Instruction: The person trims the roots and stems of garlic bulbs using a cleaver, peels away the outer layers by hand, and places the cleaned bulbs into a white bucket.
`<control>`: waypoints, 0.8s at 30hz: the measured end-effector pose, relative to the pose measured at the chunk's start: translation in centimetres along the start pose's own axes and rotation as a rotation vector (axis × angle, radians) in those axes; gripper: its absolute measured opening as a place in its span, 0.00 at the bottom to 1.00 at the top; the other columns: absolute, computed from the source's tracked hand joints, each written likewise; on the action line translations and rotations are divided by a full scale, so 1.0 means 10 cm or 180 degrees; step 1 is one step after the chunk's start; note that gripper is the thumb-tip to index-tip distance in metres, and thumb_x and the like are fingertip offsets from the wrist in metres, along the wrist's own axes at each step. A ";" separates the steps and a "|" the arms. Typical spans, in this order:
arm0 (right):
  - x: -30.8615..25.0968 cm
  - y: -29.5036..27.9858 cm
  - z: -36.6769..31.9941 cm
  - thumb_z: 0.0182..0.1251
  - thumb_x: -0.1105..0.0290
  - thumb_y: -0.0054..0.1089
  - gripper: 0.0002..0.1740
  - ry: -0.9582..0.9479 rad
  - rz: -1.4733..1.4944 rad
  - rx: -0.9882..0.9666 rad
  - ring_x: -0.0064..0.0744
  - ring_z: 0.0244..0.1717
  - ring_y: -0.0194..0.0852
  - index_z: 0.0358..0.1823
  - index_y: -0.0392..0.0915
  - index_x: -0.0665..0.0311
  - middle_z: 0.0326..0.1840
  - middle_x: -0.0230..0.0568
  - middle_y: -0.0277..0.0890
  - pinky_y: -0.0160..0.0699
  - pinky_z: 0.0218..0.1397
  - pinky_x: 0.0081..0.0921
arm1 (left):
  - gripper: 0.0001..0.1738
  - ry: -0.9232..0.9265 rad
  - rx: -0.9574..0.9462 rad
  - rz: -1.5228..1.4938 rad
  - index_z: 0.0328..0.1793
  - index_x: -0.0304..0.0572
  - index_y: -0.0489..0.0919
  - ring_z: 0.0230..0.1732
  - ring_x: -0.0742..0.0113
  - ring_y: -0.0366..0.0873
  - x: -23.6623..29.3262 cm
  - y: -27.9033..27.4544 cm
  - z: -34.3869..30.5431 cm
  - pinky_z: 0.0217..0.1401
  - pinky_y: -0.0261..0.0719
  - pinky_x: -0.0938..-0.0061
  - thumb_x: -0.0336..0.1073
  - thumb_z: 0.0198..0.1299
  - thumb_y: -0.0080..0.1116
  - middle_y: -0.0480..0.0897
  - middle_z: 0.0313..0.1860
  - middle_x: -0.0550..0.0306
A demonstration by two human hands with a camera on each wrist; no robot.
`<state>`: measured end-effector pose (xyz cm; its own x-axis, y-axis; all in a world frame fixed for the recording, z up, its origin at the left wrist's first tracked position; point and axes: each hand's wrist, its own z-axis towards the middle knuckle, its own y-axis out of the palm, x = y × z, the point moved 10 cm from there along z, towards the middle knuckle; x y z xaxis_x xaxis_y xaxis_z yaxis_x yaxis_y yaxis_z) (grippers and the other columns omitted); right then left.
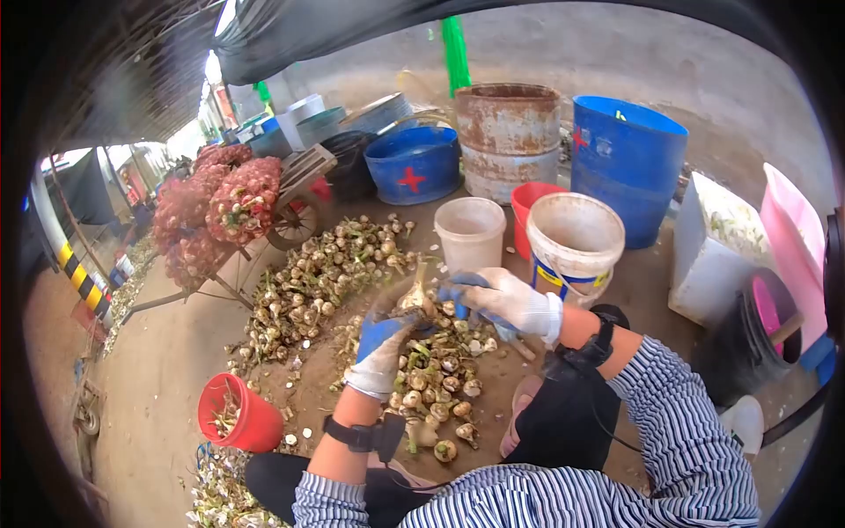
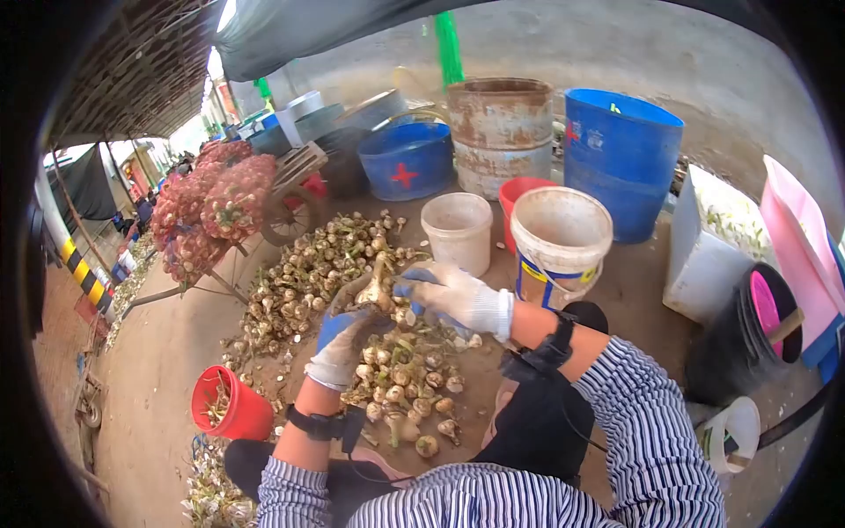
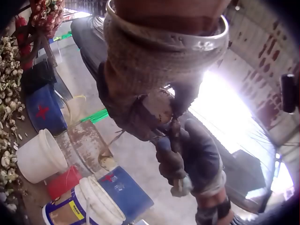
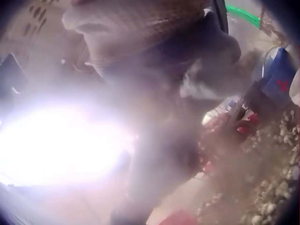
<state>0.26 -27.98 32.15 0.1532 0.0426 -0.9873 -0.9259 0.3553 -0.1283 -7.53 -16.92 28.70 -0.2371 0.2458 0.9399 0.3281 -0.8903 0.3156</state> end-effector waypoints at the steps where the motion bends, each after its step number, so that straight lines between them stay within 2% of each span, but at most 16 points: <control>1: -0.07 -0.02 0.06 0.63 0.61 0.55 0.18 -0.0149 0.0079 0.0036 0.20 0.29 0.72 0.51 0.73 0.65 0.36 0.34 0.74 0.72 0.29 0.19 | 0.27 -0.0018 0.0044 0.0128 0.64 0.40 0.68 0.41 0.66 0.80 0.00 -0.08 0.06 0.43 0.84 0.69 0.29 0.56 0.59 0.79 0.47 0.52; 2: -0.13 -0.09 0.09 0.62 0.64 0.56 0.18 0.0062 -0.0120 0.0025 0.21 0.29 0.73 0.50 0.72 0.66 0.41 0.37 0.73 0.72 0.27 0.18 | 0.28 0.0096 0.0026 -0.0183 0.64 0.39 0.66 0.39 0.65 0.81 -0.04 -0.13 0.09 0.42 0.84 0.68 0.29 0.57 0.58 0.80 0.44 0.51; 3: -0.25 -0.12 0.09 0.61 0.65 0.57 0.18 -0.0115 0.0497 -0.0029 0.20 0.26 0.72 0.50 0.72 0.66 0.40 0.37 0.75 0.71 0.24 0.17 | 0.28 0.0038 -0.0018 -0.0406 0.65 0.39 0.66 0.38 0.63 0.81 -0.13 -0.18 0.10 0.41 0.84 0.67 0.29 0.57 0.57 0.80 0.43 0.51; 4: -0.42 -0.24 0.08 0.61 0.65 0.56 0.18 0.0053 0.0166 0.0042 0.19 0.27 0.72 0.49 0.73 0.67 0.37 0.36 0.77 0.71 0.24 0.17 | 0.28 -0.0019 -0.0034 -0.0497 0.65 0.39 0.66 0.38 0.63 0.81 -0.23 -0.21 0.15 0.41 0.84 0.66 0.29 0.57 0.57 0.80 0.43 0.51; 5: -0.44 -0.52 0.23 0.61 0.63 0.56 0.17 -0.0462 -0.0463 0.0129 0.19 0.26 0.72 0.46 0.75 0.67 0.35 0.34 0.78 0.71 0.24 0.16 | 0.28 -0.0071 -0.0074 -0.0589 0.65 0.38 0.65 0.38 0.62 0.81 -0.31 -0.23 0.24 0.41 0.84 0.66 0.28 0.57 0.56 0.80 0.43 0.50; 7: -0.63 -0.82 0.32 0.62 0.61 0.52 0.15 -0.0892 -0.1084 0.0464 0.17 0.21 0.69 0.43 0.78 0.63 0.28 0.32 0.77 0.68 0.22 0.17 | 0.28 -0.0167 -0.0128 -0.0767 0.65 0.38 0.64 0.39 0.62 0.81 -0.45 -0.25 0.37 0.42 0.84 0.66 0.28 0.57 0.55 0.80 0.43 0.50; 9: -0.20 -1.14 0.48 0.63 0.63 0.46 0.14 -0.0009 -0.1444 0.0315 0.18 0.20 0.68 0.42 0.78 0.62 0.26 0.31 0.76 0.67 0.21 0.17 | 0.28 -0.0380 0.0010 -0.1008 0.66 0.37 0.64 0.39 0.62 0.81 -0.64 -0.39 0.47 0.43 0.84 0.67 0.28 0.58 0.55 0.81 0.40 0.51; 11: 0.28 -1.19 0.64 0.62 0.65 0.41 0.15 0.0301 -0.1331 0.0313 0.18 0.19 0.68 0.41 0.77 0.61 0.26 0.31 0.75 0.68 0.21 0.17 | 0.28 -0.0563 0.0182 -0.0686 0.66 0.37 0.64 0.39 0.63 0.81 -0.74 -0.56 0.59 0.43 0.84 0.68 0.28 0.58 0.55 0.80 0.40 0.51; 13: 0.84 -0.93 0.77 0.63 0.65 0.42 0.15 0.0568 -0.0338 0.0055 0.17 0.17 0.66 0.45 0.77 0.59 0.25 0.31 0.77 0.66 0.18 0.15 | 0.28 -0.0562 0.0186 -0.0182 0.66 0.37 0.64 0.38 0.64 0.81 -1.12 -0.89 0.82 0.43 0.83 0.69 0.28 0.58 0.55 0.81 0.40 0.52; 14: 0.94 -0.76 0.80 0.66 0.64 0.43 0.16 0.0934 -0.0435 0.0026 0.15 0.15 0.65 0.48 0.77 0.59 0.27 0.31 0.78 0.65 0.17 0.12 | 0.29 -0.0421 0.0013 -0.0902 0.66 0.37 0.65 0.38 0.64 0.81 -1.07 -0.84 0.84 0.43 0.83 0.69 0.28 0.57 0.56 0.81 0.40 0.52; 15: 1.22 -0.65 0.89 0.67 0.61 0.44 0.18 0.0865 -0.0157 -0.0171 0.13 0.14 0.63 0.53 0.76 0.58 0.28 0.32 0.79 0.62 0.16 0.11 | 0.29 -0.0527 0.0252 -0.0773 0.66 0.38 0.65 0.38 0.64 0.81 -1.16 -0.92 0.88 0.43 0.83 0.70 0.28 0.57 0.57 0.81 0.41 0.53; 17: 1.65 -0.47 1.11 0.67 0.60 0.47 0.20 0.1062 0.0041 -0.0098 0.12 0.15 0.64 0.57 0.74 0.57 0.27 0.31 0.79 0.60 0.15 0.11 | 0.28 -0.0626 0.0241 -0.0807 0.66 0.39 0.66 0.39 0.66 0.81 -1.33 -1.02 0.95 0.43 0.83 0.69 0.29 0.57 0.58 0.81 0.42 0.54; 19: 1.95 -0.37 1.29 0.67 0.57 0.50 0.22 0.1039 0.0516 -0.0176 0.12 0.16 0.64 0.59 0.73 0.56 0.27 0.31 0.78 0.58 0.16 0.12 | 0.28 -0.0671 0.0437 -0.0328 0.65 0.39 0.68 0.44 0.69 0.79 -1.52 -1.19 1.05 0.48 0.80 0.73 0.27 0.56 0.59 0.79 0.48 0.53; 21: 2.02 -0.35 1.36 0.68 0.55 0.51 0.20 0.0823 0.0735 0.0080 0.13 0.16 0.64 0.54 0.74 0.59 0.26 0.31 0.78 0.59 0.16 0.13 | 0.28 -0.0901 0.0623 -0.0081 0.63 0.39 0.70 0.50 0.68 0.76 -1.55 -1.17 1.11 0.53 0.77 0.75 0.26 0.54 0.61 0.78 0.52 0.53; 23: 2.12 -0.41 1.40 0.67 0.55 0.52 0.18 0.1128 0.0550 0.0082 0.14 0.15 0.63 0.48 0.74 0.60 0.25 0.33 0.78 0.59 0.15 0.15 | 0.28 -0.0653 0.0538 -0.0006 0.62 0.38 0.71 0.54 0.68 0.74 -1.90 -1.17 1.23 0.56 0.74 0.74 0.25 0.53 0.63 0.77 0.54 0.54; 24: 2.08 -0.43 1.36 0.67 0.55 0.52 0.18 0.1212 0.0573 0.0137 0.14 0.15 0.63 0.47 0.74 0.60 0.24 0.33 0.78 0.59 0.15 0.15 | 0.28 -0.0480 0.0405 0.0081 0.62 0.37 0.71 0.54 0.68 0.74 -1.85 -1.16 1.29 0.57 0.73 0.74 0.25 0.52 0.63 0.77 0.54 0.54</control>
<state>12.15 -15.88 13.44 -0.1558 -0.2377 -0.9587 -0.9097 0.4128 0.0455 4.90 -6.19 9.36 -0.0907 0.2870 0.9536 0.4474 -0.8438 0.2965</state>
